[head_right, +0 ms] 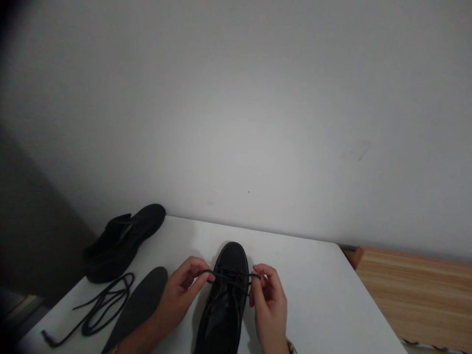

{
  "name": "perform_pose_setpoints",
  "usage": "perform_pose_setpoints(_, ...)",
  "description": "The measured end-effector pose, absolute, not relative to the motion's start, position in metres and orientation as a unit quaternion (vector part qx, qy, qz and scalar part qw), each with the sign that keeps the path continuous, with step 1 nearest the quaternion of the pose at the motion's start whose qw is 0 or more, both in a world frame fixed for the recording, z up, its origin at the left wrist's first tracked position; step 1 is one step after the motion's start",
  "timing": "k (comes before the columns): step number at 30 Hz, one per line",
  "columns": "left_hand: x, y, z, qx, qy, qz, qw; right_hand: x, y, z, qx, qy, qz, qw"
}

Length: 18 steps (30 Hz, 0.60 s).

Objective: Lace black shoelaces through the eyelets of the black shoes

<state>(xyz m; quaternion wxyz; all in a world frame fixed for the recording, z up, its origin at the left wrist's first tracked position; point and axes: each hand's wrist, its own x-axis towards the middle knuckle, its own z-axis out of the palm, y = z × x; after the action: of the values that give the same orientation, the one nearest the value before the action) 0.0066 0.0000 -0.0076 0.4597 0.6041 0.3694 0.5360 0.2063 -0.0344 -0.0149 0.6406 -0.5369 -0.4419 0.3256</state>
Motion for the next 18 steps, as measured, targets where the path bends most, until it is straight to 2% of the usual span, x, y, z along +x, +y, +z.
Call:
perform_pose_setpoints(6, 0.007, 0.0, -0.011, 0.599, 0.38, 0.536, 0.457, 0.203, -0.037, -0.006, -0.501, -0.45, 0.345, 0.654)
perform_pose_setpoints(13, 0.008, 0.0, -0.005, 0.598, 0.397, 0.541, 0.438, 0.203, -0.04, -0.005, -0.528, -0.454, 0.329, 0.638)
perform_pose_setpoints(18, 0.007, -0.001, -0.003, 0.606, 0.421, 0.516, 0.434, 0.206, -0.043, -0.015, -0.517, -0.43, 0.377, 0.638)
